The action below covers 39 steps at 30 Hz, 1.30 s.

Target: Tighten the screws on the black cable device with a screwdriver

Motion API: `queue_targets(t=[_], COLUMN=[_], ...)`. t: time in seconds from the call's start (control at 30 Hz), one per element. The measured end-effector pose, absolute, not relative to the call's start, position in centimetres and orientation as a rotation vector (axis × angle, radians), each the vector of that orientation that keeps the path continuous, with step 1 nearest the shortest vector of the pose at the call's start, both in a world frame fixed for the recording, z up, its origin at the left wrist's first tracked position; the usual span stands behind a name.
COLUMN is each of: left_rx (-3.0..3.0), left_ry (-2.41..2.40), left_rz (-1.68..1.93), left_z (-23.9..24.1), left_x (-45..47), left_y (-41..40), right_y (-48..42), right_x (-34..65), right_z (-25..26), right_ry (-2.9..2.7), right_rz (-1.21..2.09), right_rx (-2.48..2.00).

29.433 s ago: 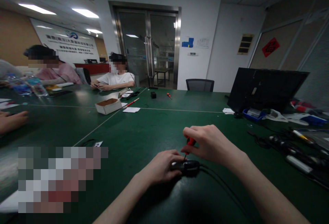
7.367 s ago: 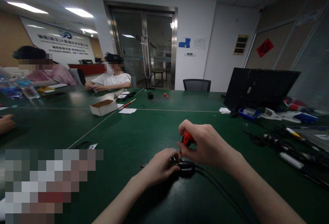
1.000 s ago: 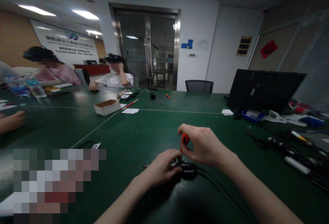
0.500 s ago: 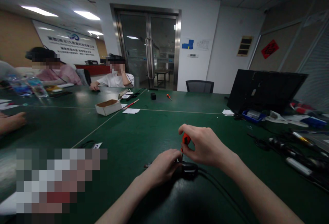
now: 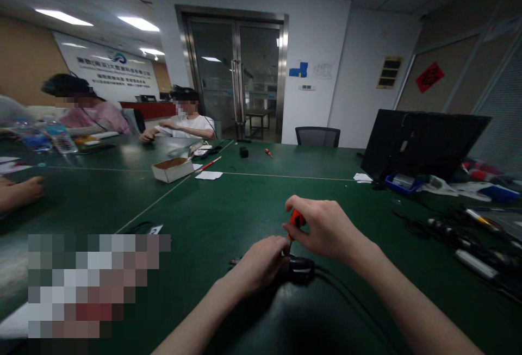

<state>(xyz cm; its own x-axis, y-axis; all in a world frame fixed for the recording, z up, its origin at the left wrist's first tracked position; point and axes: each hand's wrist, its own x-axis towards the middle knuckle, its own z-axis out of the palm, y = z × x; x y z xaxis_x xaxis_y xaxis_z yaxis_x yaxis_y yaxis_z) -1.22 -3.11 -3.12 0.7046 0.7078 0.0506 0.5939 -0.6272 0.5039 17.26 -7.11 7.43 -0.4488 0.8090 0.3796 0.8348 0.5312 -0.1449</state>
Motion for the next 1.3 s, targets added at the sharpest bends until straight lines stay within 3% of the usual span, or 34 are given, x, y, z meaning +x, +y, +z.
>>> queue_targets(t=[0.47,0.77,1.3], left_rx=[2.438,2.42,2.456], left_ry=[1.136,1.369,1.369], left_rz=[0.257,0.384,0.46], left_z=[-2.2,-2.3,-2.9], left_x=[-1.1,-1.2,-1.7], left_y=[-3.5,-2.8,-2.1], right_y=[-6.9,-7.0,-6.7], right_x=[17.8,18.3,18.5], right_z=[7.6,8.0,7.9], right_ry=[-2.303,-2.283,-2.29], right_rz=[-0.19,-0.215,-0.227], right_rx=[-1.357,-1.404,-1.4])
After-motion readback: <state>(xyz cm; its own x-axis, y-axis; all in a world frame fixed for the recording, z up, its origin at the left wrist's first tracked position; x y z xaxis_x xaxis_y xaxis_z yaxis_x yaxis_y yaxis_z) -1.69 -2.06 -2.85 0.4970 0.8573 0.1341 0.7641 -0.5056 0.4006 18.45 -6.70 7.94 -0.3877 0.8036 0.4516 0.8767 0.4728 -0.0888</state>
